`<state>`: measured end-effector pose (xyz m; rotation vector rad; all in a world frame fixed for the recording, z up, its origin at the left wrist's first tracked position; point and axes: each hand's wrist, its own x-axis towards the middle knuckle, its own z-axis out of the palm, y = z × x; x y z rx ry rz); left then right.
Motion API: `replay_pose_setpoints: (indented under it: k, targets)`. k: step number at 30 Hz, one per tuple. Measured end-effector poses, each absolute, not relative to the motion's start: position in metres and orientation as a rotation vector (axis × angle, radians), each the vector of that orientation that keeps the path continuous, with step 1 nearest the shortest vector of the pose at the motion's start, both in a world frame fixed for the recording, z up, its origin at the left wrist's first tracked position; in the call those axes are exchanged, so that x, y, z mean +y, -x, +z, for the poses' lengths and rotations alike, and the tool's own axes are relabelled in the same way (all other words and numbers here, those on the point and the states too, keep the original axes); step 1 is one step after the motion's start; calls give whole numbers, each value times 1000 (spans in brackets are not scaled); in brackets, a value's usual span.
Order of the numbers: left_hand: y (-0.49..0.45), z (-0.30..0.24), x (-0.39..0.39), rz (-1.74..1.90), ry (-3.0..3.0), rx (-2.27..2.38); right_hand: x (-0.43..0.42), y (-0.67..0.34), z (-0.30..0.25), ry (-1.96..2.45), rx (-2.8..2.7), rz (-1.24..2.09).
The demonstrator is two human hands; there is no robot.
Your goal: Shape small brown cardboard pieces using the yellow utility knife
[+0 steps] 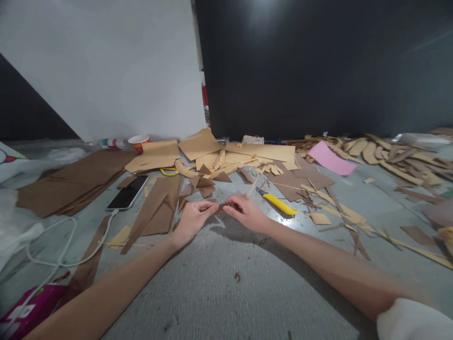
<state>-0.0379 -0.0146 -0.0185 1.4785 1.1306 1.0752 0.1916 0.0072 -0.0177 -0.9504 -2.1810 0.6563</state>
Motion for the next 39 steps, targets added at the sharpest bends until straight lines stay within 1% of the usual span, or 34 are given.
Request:
replay_pose_setpoints:
  k: [7, 13, 19, 27, 39]
  targets:
    - [36, -13, -20, 974, -1587, 1071, 9, -188, -22, 832, -2299, 684]
    - [36, -13, -19, 922, -1613, 1068, 8, -190, -21, 757, -2262, 580]
    - [36, -11, -20, 835, -1694, 1077, 7, -190, -18, 793, -2161, 536]
    - [36, -8, -23, 816, -1895, 1120, 6, -190, -15, 855, -2216, 638]
    - [31, -7, -28, 798, -1922, 1139, 10, -191, -17, 840, -2270, 669]
